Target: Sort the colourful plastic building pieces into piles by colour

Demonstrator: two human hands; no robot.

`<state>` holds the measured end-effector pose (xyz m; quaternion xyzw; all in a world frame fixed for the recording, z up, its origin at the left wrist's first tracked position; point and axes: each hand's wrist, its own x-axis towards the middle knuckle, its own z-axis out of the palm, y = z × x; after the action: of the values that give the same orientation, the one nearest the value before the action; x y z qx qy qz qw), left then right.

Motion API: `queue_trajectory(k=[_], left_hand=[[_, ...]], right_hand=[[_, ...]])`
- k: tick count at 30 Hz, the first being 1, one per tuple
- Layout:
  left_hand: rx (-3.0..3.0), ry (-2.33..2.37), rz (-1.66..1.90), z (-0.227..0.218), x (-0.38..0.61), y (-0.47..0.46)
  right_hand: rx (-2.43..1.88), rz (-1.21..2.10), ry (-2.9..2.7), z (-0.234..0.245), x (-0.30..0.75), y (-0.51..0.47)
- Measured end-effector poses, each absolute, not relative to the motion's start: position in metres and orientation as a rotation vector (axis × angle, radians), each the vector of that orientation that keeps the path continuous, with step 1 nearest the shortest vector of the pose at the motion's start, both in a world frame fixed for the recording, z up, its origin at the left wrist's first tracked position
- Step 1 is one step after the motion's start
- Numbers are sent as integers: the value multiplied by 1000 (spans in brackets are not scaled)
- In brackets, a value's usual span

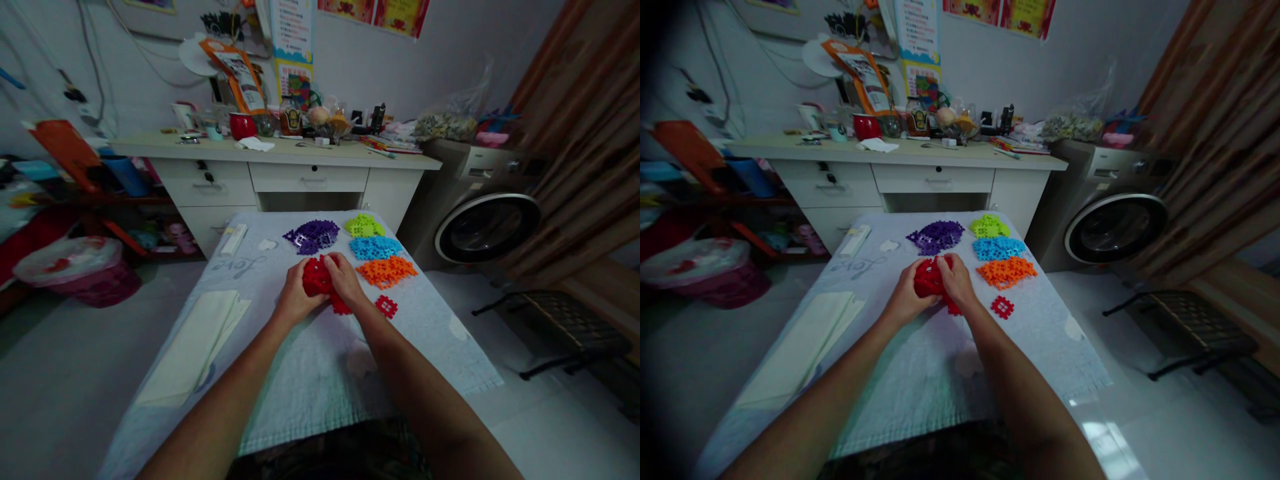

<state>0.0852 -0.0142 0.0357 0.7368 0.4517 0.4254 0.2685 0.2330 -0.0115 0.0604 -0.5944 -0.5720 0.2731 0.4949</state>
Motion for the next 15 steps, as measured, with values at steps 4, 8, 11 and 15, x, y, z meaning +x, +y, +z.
queue_trajectory(k=[4, 8, 11, 15], left_hand=[[2010, 1344, 1129, 27, 67, -10], [2005, 1507, 1203, 20, 57, -8], [2034, 1663, 1264, 18, 54, -9], [2190, 1740, 1244, 22, 57, -15]], right_hand=[[-1453, 654, -1512, 53, 235, -4], [-1558, 540, -1648, 60, 265, -23], [-1681, 423, -1748, 64, 299, -55], [-2064, 257, -1834, 57, 331, -101]])
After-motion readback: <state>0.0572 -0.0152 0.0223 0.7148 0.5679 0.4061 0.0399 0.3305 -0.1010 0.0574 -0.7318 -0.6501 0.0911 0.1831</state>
